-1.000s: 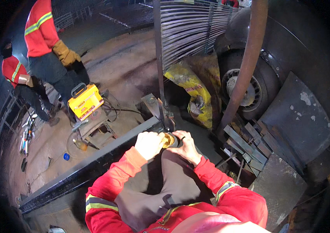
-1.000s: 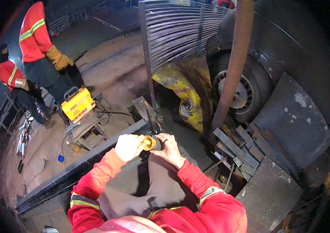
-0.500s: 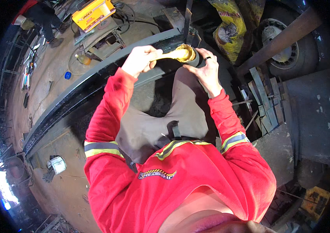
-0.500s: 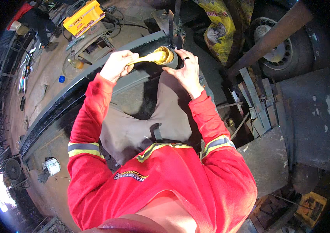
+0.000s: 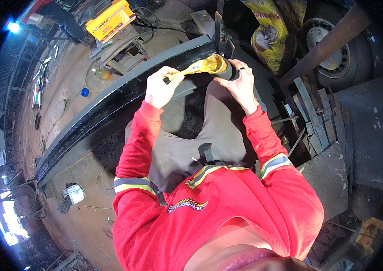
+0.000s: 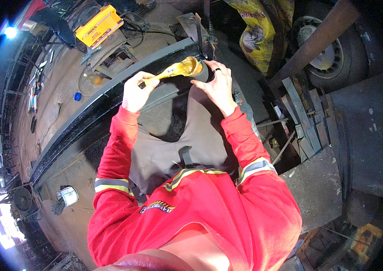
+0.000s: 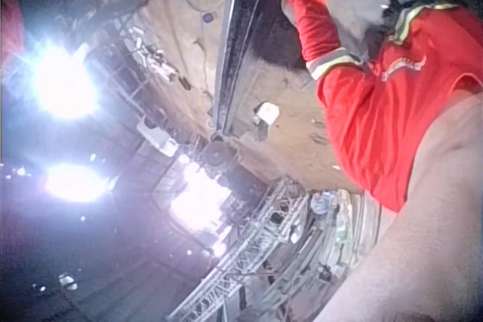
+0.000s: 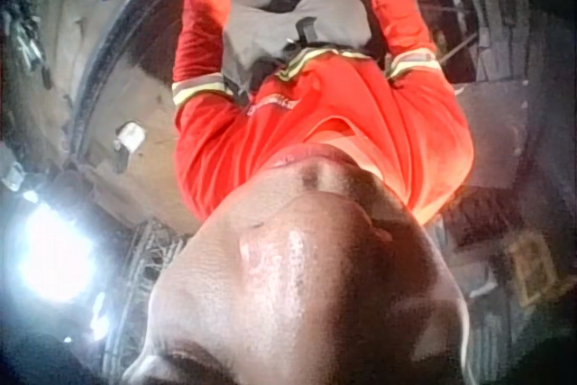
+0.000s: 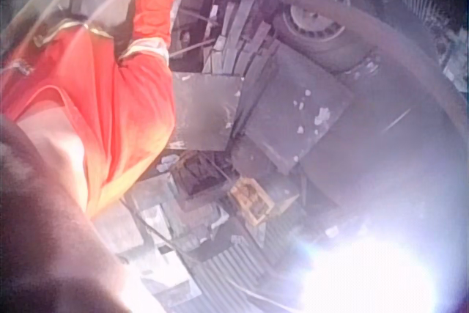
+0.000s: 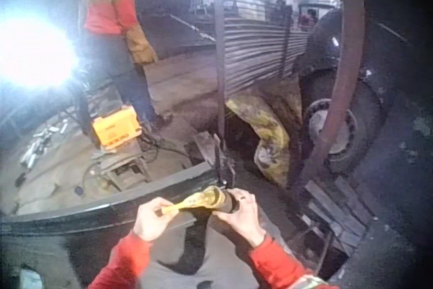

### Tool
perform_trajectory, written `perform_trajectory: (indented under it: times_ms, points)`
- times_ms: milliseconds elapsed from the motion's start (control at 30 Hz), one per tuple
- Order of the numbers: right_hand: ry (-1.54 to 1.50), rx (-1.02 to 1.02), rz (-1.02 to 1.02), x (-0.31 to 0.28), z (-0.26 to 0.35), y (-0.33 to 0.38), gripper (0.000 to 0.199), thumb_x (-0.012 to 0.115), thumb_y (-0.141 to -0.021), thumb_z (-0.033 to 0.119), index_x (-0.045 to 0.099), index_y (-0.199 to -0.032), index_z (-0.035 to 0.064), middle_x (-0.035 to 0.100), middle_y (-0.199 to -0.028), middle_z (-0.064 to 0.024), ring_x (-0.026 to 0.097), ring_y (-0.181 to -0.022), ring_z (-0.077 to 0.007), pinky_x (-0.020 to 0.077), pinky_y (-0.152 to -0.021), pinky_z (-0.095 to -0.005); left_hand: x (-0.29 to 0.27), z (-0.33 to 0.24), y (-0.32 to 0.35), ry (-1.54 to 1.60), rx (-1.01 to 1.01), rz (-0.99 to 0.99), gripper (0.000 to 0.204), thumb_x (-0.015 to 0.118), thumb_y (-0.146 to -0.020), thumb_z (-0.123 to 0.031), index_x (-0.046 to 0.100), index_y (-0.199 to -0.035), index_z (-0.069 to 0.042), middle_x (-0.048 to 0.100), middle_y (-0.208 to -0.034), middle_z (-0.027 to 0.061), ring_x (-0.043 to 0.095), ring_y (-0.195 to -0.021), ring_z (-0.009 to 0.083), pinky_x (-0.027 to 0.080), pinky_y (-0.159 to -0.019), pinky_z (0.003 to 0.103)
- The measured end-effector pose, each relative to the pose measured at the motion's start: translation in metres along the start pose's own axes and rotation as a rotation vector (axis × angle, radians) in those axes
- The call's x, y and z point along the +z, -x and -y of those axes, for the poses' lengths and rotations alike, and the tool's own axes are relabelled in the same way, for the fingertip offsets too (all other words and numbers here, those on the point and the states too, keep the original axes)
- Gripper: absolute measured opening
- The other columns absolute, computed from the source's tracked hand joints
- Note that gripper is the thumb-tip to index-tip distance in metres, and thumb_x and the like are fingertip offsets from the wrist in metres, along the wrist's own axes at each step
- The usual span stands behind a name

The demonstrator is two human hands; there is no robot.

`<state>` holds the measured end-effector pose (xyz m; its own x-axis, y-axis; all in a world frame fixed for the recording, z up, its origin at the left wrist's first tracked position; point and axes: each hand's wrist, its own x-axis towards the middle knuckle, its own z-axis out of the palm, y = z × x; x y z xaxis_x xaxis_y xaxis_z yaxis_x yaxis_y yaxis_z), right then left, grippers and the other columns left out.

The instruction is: The person applies a yellow paste-like substance to a long, curved metal beam using a small brush. They repeatedly dip the brush into a small container held in the other hand to reload the paste and spread it along the beam's surface.

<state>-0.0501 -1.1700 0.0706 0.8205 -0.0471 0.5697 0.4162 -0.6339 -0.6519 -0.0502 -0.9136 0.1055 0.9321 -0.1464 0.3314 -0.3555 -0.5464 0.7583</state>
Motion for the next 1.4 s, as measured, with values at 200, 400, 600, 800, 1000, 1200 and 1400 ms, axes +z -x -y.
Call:
perform_trajectory:
  times_ms: [200, 400, 600, 800, 1000, 1200, 1400]
  points:
    - [-0.036, 0.052, -0.036, 0.000, 0.000, -0.001, 0.063, 0.086, -0.053, 0.027, 0.062, -0.107, 0.0042, 0.062, -0.111, -0.0130, 0.055, -0.103, -0.0285, 0.0414, -0.090, -0.0362, 0.007, -0.014, 0.004, 0.133, -0.034, -0.097, 0.015, 0.070, -0.081, -0.010, 0.063, -0.091, -0.002, 0.065, -0.077, 0.0046, 0.060, -0.072, 0.0111, 0.048, -0.068, 0.025]
    - [-0.034, 0.115, -0.010, 0.005, -0.009, 0.004, 0.063, 0.086, -0.055, 0.025, 0.063, -0.107, 0.0000, 0.064, -0.108, -0.0151, 0.060, -0.101, -0.0288, 0.0452, -0.091, -0.0363, -0.016, -0.038, -0.015, 0.311, -0.046, -0.057, 0.019, 0.068, -0.082, -0.005, 0.057, -0.096, 0.000, 0.060, -0.077, 0.0010, 0.052, -0.069, 0.0049, 0.042, -0.062, 0.020]
    - [-0.194, 0.232, -0.006, 0.016, -0.018, 0.007, 0.064, 0.086, -0.057, 0.025, 0.062, -0.107, -0.0044, 0.065, -0.105, -0.0169, 0.063, -0.097, -0.0245, 0.0475, -0.088, -0.0333, -0.051, -0.076, -0.049, 0.289, 0.073, -0.191, 0.021, 0.069, -0.082, -0.007, 0.058, -0.099, -0.001, 0.060, -0.079, -0.0008, 0.051, -0.069, 0.0020, 0.039, -0.062, 0.017]
    - [-0.220, 0.295, -0.096, 0.016, -0.028, 0.009, 0.063, 0.086, -0.056, 0.025, 0.063, -0.105, -0.0045, 0.065, -0.104, -0.0181, 0.063, -0.097, -0.0267, 0.0484, -0.087, -0.0342, -0.048, -0.101, -0.053, 0.210, 0.148, -0.296, 0.020, 0.070, -0.082, -0.008, 0.058, -0.096, 0.000, 0.061, -0.076, 0.0008, 0.053, -0.067, 0.0045, 0.042, -0.062, 0.018]
    - [-0.192, 0.299, -0.193, 0.004, -0.046, 0.013, 0.063, 0.087, -0.055, 0.025, 0.063, -0.105, -0.0035, 0.065, -0.104, -0.0175, 0.063, -0.097, -0.0267, 0.0484, -0.087, -0.0343, -0.007, -0.038, -0.029, -0.026, 0.018, -0.254, 0.016, 0.070, -0.082, -0.013, 0.063, -0.091, -0.002, 0.062, -0.074, -0.0007, 0.055, -0.068, 0.0060, 0.044, -0.062, 0.021]
    - [-0.202, 0.448, -0.227, -0.022, -0.056, 0.031, 0.060, 0.087, -0.056, 0.023, 0.063, -0.105, -0.0022, 0.065, -0.102, -0.0154, 0.062, -0.094, -0.0235, 0.0472, -0.086, -0.0329, 0.068, 0.022, -0.053, -0.583, -0.218, 0.077, 0.026, 0.063, -0.082, -0.036, 0.063, -0.090, -0.011, 0.067, -0.080, 0.0163, 0.066, -0.074, 0.0342, 0.052, -0.067, 0.043]
    - [-0.214, 0.520, -0.259, -0.042, -0.065, 0.045, 0.060, 0.088, -0.056, 0.022, 0.064, -0.106, -0.0013, 0.065, -0.103, -0.0138, 0.062, -0.095, -0.0219, 0.0469, -0.086, -0.0324, 0.098, 0.008, -0.105, -0.957, -0.109, 0.050, 0.025, 0.062, -0.080, -0.033, 0.062, -0.089, -0.011, 0.066, -0.078, 0.0191, 0.065, -0.076, 0.0360, 0.052, -0.068, 0.047]
